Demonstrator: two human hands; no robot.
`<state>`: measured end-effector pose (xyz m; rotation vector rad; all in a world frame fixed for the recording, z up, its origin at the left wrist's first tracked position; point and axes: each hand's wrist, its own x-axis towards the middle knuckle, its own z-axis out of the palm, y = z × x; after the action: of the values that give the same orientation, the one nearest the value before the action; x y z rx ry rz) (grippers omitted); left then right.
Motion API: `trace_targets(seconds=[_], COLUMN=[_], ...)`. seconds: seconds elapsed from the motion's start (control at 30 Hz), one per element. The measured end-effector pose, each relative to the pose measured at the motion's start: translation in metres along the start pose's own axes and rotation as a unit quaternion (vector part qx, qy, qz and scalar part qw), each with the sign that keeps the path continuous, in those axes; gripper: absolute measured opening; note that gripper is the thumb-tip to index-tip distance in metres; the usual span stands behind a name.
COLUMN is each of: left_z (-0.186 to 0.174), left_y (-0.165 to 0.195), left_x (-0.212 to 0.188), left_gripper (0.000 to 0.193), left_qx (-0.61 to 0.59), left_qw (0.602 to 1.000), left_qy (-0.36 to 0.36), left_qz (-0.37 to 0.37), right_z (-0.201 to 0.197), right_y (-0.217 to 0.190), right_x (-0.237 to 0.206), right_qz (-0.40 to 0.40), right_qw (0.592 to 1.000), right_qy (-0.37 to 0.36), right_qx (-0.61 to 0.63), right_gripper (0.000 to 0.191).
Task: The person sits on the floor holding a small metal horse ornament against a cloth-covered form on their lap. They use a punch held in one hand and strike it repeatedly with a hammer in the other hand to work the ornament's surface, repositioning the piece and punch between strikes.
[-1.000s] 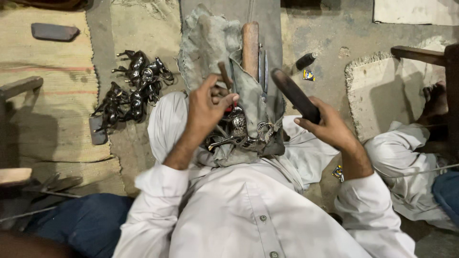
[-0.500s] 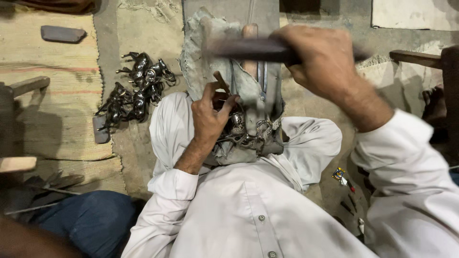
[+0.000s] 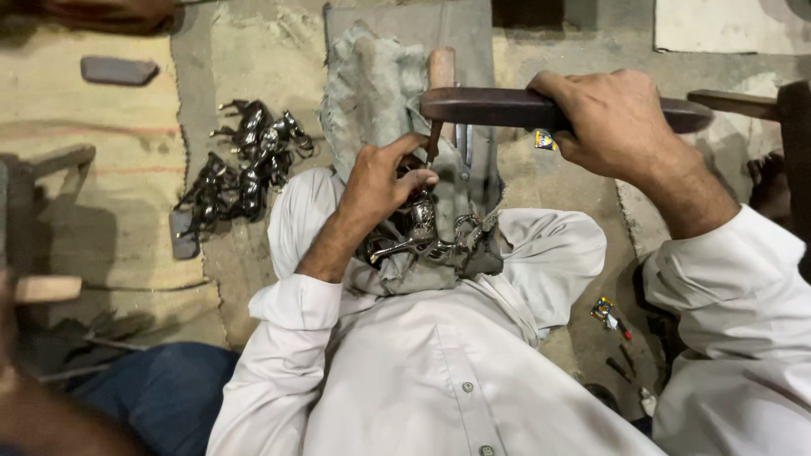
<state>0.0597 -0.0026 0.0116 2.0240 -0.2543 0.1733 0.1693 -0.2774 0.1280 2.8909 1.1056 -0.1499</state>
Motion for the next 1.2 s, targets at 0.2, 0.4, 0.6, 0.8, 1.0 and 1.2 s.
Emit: trace_targets(seconds=[0.2,0.4,0.6,0.8,1.0,1.2], left_z=[-0.005,-0.009,-0.004,-0.005,-0.006,-0.011], left_y=[0.002,0.002,0.001,0.005,0.014,0.014], left_x=[0.009,0.02,0.032,0.04,0.042,0.033], left_gripper=[0.047,0.046,0.049,0.045,0.047,0.047], left_qx=[-0.004,-0.001,0.056,0.059,0.076,0.064], left_qw=[0.998,0.989,0.972,0.952,0.935,0.96], left_qy=[-0.062,-0.137,-0.193,-0.279,-0.319,-0.234], left_qz=[0.017,0.055,0.125,0.109,0.134,0.139], right_z=[0.033,0.059,0.088,0.107,0.118,0.122], right_y=[0.011,0.008,-0.016,-0.036,-0.061,-0.054], right_x=[-0.029,-0.058,-0.091,-0.113,-0.13,-0.137], right_qz=[0.039,0.122,0.145,0.216,0.232,0.195], right_qw=[0.998,0.969,0.928,0.898,0.901,0.956], right_qy=[0.018,0.072,0.177,0.209,0.245,0.097], right_qx=[0.039,0.2,0.296,0.32,0.272,0.196], right_gripper=[0.042,0.041,0.038,0.031,0.024,0.046])
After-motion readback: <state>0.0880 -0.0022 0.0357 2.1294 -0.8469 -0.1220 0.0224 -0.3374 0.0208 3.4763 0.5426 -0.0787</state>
